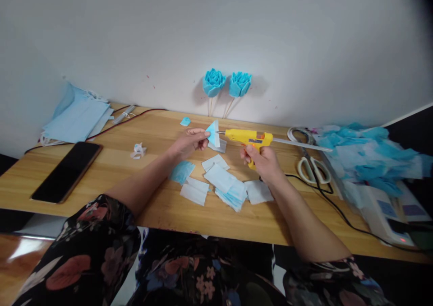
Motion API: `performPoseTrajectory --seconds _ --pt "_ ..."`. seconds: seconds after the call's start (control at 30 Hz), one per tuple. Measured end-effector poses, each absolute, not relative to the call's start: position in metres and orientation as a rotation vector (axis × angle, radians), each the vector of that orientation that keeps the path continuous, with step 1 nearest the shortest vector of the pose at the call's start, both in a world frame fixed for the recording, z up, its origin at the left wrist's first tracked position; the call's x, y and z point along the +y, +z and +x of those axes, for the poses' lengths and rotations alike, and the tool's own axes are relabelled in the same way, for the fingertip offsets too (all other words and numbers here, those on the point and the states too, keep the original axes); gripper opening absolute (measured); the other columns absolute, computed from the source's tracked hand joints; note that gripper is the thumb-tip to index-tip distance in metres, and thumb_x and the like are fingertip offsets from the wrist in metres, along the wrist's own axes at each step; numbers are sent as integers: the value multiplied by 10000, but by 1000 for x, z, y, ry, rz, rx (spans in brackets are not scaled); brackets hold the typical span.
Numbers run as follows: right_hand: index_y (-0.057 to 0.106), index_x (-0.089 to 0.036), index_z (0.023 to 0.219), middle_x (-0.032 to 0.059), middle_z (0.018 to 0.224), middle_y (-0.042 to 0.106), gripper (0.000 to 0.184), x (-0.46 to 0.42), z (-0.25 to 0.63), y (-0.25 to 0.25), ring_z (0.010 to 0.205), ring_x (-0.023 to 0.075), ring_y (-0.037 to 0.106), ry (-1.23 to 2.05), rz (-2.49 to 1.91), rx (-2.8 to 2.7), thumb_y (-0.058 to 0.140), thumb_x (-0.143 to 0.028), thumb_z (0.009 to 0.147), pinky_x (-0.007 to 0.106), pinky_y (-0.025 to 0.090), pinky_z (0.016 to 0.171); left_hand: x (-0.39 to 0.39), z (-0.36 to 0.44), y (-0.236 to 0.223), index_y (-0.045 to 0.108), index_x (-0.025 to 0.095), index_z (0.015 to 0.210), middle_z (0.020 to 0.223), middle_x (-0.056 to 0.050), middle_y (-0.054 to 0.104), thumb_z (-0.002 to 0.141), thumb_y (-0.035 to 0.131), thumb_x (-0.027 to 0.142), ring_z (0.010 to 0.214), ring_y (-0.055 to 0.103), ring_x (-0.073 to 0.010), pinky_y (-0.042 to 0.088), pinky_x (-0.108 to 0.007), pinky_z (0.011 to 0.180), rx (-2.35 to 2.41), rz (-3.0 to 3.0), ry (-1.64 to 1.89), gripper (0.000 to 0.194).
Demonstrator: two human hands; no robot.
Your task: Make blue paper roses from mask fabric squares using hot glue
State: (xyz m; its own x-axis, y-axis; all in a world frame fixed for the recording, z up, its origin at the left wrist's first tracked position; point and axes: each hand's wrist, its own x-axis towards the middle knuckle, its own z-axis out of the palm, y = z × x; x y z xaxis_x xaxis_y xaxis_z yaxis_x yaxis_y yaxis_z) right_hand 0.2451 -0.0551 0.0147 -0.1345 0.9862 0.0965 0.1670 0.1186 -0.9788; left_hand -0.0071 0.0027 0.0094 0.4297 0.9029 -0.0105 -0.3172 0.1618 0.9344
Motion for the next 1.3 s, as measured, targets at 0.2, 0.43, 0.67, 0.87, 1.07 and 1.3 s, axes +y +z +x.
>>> performPoseTrajectory --seconds 0.2,0.43,0.67,0.87,1.07,1.3 --pt "634 -197 753 12 709 609 494 -55 245 14 547 99 491 1100 -1216 -1492 638 -683 846 233 463 523 3 -8 8 599 137 599 540 0 598 707 840 458 484 504 -53 373 -182 482 686 1076 974 416" --pt "627 -189 744 3 709 592 492 -55 245 16 539 88 478 1106 -1202 -1501 645 -670 848 227 444 515 4 -8 7 601 137 596 541 2 600 696 852 463 490 512 -55 381 -181 488 660 1075 974 423" --pt "629 -190 739 6 691 592 501 -55 247 14 546 98 482 1063 -1228 -1520 625 -678 853 233 435 520 4 -8 7 597 138 607 542 3 598 702 847 466 488 506 -56 375 -183 487 673 1071 973 423" --pt "639 -192 720 9 690 609 489 -54 248 13 545 102 493 1002 -1261 -1556 616 -657 867 241 427 526 3 -7 8 589 140 593 531 3 593 691 850 469 478 501 -56 368 -184 481 683 1074 970 431" --pt "708 -186 737 15 670 628 416 -56 250 17 611 130 543 821 -1346 -1648 645 -576 870 260 428 588 4 -7 9 590 136 591 520 1 597 664 866 484 463 506 -53 368 -177 467 663 1057 982 451" --pt "712 -186 779 29 721 661 474 -55 249 19 597 120 532 940 -1245 -1528 618 -640 879 254 431 573 6 -8 8 588 136 605 513 -5 599 666 859 508 449 517 -60 362 -182 451 662 1026 1010 465"
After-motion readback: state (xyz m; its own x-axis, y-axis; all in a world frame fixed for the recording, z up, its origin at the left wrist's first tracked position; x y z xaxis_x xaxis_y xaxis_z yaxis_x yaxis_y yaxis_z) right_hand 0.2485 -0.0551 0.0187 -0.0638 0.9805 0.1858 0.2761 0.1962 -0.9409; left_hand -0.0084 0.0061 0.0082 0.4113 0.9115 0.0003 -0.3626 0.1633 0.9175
